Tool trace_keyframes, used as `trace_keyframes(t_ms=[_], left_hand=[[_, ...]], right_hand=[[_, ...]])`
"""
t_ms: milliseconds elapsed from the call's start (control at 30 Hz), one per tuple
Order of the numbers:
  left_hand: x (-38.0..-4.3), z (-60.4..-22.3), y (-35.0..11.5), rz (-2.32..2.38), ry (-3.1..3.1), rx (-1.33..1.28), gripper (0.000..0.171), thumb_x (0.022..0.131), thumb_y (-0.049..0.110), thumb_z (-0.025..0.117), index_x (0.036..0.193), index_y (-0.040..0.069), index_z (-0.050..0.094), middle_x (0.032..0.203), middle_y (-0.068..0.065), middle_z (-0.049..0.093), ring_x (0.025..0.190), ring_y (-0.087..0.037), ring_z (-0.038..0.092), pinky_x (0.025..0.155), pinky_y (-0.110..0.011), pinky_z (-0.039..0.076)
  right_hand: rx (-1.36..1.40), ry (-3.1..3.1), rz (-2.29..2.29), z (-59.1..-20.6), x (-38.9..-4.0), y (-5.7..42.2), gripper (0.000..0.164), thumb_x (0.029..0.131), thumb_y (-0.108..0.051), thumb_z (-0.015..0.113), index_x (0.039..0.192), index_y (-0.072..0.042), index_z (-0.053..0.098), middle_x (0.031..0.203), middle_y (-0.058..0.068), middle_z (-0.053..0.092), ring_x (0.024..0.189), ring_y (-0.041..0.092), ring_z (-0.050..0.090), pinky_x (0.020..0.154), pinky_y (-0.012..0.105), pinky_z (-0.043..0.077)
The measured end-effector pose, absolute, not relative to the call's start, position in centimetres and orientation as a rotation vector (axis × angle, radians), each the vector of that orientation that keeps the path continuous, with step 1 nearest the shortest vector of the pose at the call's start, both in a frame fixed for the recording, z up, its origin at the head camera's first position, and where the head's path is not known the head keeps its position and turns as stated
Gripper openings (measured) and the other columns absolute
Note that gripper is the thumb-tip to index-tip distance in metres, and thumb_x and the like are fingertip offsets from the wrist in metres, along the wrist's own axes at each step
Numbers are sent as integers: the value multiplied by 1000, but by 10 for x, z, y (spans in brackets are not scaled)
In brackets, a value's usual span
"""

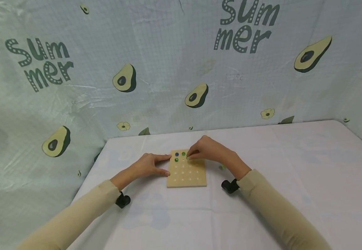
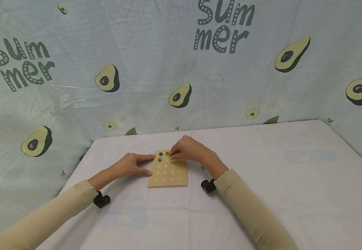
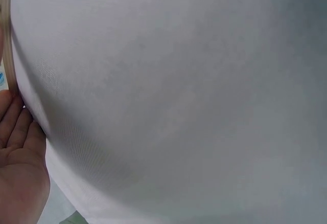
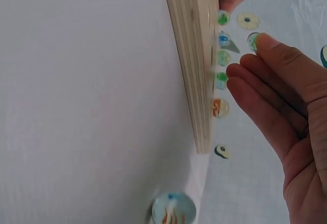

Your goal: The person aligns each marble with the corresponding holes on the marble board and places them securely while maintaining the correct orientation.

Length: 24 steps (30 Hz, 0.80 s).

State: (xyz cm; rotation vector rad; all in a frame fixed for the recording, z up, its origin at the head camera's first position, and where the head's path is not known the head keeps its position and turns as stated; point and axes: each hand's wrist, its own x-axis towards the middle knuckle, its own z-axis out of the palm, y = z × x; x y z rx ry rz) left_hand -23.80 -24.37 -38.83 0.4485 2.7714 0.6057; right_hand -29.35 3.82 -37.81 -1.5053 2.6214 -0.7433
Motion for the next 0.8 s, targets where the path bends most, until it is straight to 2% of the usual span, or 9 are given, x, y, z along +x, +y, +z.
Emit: trace_keyframes(t_ms=[433, 800], left_hand=[[-235, -393, -244, 612, 2775, 445, 78, 82, 47, 84, 149, 21, 55, 150, -7, 53, 141, -28, 48, 111, -48, 43], [-237, -392, -246, 604, 2786, 451, 78, 82, 48, 83, 150, 22, 54, 151, -5, 52, 142, -26, 47, 112, -47, 42]], right_hand=[[-1388, 2680, -625, -381, -289, 13, 14, 91, -19, 79, 100, -10, 83, 93, -1, 78, 69, 0, 57, 67, 15, 50], [-1368, 2693, -560, -376, -292, 6, 14, 91, -21, 79, 101, -12, 83, 91, -5, 77, 70, 2, 56, 67, 19, 51]])
